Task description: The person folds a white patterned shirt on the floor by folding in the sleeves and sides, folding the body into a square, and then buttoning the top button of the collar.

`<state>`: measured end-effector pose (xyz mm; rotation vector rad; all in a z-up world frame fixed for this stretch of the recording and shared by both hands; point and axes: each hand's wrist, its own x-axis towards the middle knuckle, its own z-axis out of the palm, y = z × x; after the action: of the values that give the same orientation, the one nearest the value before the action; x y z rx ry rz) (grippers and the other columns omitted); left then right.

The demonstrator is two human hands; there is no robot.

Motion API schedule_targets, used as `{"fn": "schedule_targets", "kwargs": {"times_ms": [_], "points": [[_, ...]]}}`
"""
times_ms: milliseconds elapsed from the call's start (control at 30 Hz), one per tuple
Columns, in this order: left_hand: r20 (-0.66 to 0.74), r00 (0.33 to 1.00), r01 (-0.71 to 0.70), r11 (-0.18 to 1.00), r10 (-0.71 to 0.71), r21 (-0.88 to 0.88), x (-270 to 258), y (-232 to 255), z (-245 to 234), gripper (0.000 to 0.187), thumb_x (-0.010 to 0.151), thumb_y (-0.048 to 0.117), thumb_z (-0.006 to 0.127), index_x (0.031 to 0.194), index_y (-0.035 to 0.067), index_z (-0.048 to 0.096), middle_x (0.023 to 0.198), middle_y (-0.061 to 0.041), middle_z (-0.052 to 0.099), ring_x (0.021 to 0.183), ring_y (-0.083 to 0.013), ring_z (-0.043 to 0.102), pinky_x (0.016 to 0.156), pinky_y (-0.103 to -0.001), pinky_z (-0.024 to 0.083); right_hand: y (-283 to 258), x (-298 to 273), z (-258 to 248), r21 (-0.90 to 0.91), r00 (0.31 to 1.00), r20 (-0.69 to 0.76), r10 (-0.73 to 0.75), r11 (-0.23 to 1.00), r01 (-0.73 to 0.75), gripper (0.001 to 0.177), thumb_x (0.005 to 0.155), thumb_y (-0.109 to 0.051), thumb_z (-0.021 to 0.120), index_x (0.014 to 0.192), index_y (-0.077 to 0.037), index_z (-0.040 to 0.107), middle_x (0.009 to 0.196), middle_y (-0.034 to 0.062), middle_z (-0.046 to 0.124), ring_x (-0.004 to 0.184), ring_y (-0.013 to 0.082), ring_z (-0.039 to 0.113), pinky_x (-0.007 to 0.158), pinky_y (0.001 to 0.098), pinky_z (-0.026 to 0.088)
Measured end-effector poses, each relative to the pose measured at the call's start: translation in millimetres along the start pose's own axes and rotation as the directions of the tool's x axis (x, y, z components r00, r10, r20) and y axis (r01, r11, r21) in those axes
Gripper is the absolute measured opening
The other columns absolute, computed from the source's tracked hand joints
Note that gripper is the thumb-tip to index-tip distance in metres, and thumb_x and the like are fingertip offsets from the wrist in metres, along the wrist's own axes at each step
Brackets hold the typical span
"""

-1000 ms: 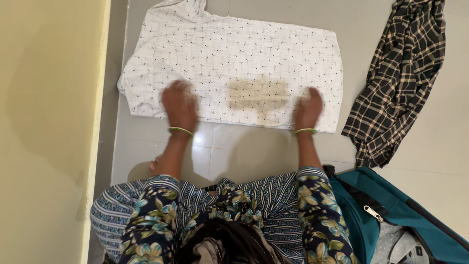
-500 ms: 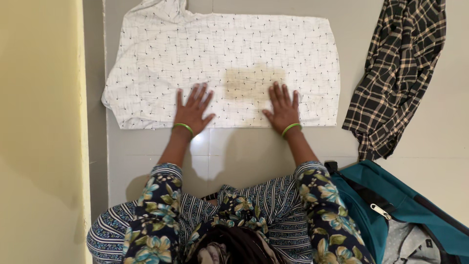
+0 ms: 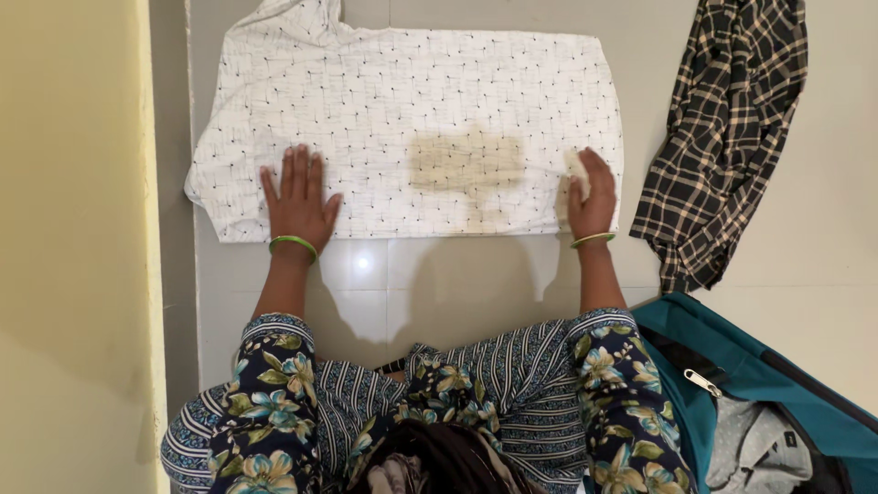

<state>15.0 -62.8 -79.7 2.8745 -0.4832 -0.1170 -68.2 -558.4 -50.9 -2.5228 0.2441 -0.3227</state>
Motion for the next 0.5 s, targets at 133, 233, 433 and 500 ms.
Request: {"fn": "schedule_targets", "kwargs": {"times_ms": [133, 233, 433, 500], "points": [[-0.004, 0.982, -0.191, 0.982, 0.191, -0.002, 19, 31, 10, 0.072, 0.107, 0.048, 0.034, 0.166, 0.01, 0.022, 0.176, -0.008, 0.011, 0.162, -0.0244, 0.007, 0.128, -0.06, 0.002, -10, 1, 7, -0.139, 0.988, 0.13, -0.079, 0.986, 0.097, 0.049, 0.106, -0.01, 0.053, 0.155, -0.013, 0.05, 0.162, 0.009, 0.048, 0.154, 0.0315, 0.041, 0.13, 0.0425, 0.032], [0.072, 0.975, -0.216, 0.966, 0.208, 0.138, 27, 45, 23, 0.072, 0.107, 0.054, 0.033, 0.166, 0.016, 0.021, 0.175, -0.004, 0.01, 0.161, -0.0238, 0.005, 0.126, -0.062, 0.0, -29, 3, 38, -0.32, 0.926, 0.312, -0.212, 0.894, 0.312, 0.053, 0.108, -0.028, 0.052, 0.157, -0.01, 0.042, 0.167, 0.0129, 0.035, 0.155, 0.0326, 0.03, 0.127, 0.0512, 0.02], [0.183, 0.983, -0.029, 0.969, -0.017, 0.245, 48, -3, 6, 0.086, 0.095, 0.073, 0.029, 0.163, 0.023, 0.015, 0.172, 0.0, 0.005, 0.157, -0.0262, -0.001, 0.115, -0.073, -0.004, -29, 9, 48, -0.459, 0.928, 0.367, -0.069, 0.854, 0.245, 0.07, 0.104, -0.055, 0.043, 0.164, -0.02, 0.029, 0.171, 0.008, 0.019, 0.157, 0.0318, 0.015, 0.124, 0.0599, 0.006], [0.194, 0.981, -0.053, 0.971, 0.007, 0.233, 51, -9, 1, 0.085, 0.095, 0.074, 0.028, 0.163, 0.026, 0.015, 0.172, 0.001, 0.004, 0.157, -0.027, -0.003, 0.116, -0.074, -0.003, -23, 9, 48, -0.466, 0.931, 0.363, -0.034, 0.859, 0.213, 0.071, 0.103, -0.058, 0.041, 0.163, -0.023, 0.029, 0.172, 0.0053, 0.02, 0.158, 0.0313, 0.015, 0.125, 0.061, 0.007]]}}
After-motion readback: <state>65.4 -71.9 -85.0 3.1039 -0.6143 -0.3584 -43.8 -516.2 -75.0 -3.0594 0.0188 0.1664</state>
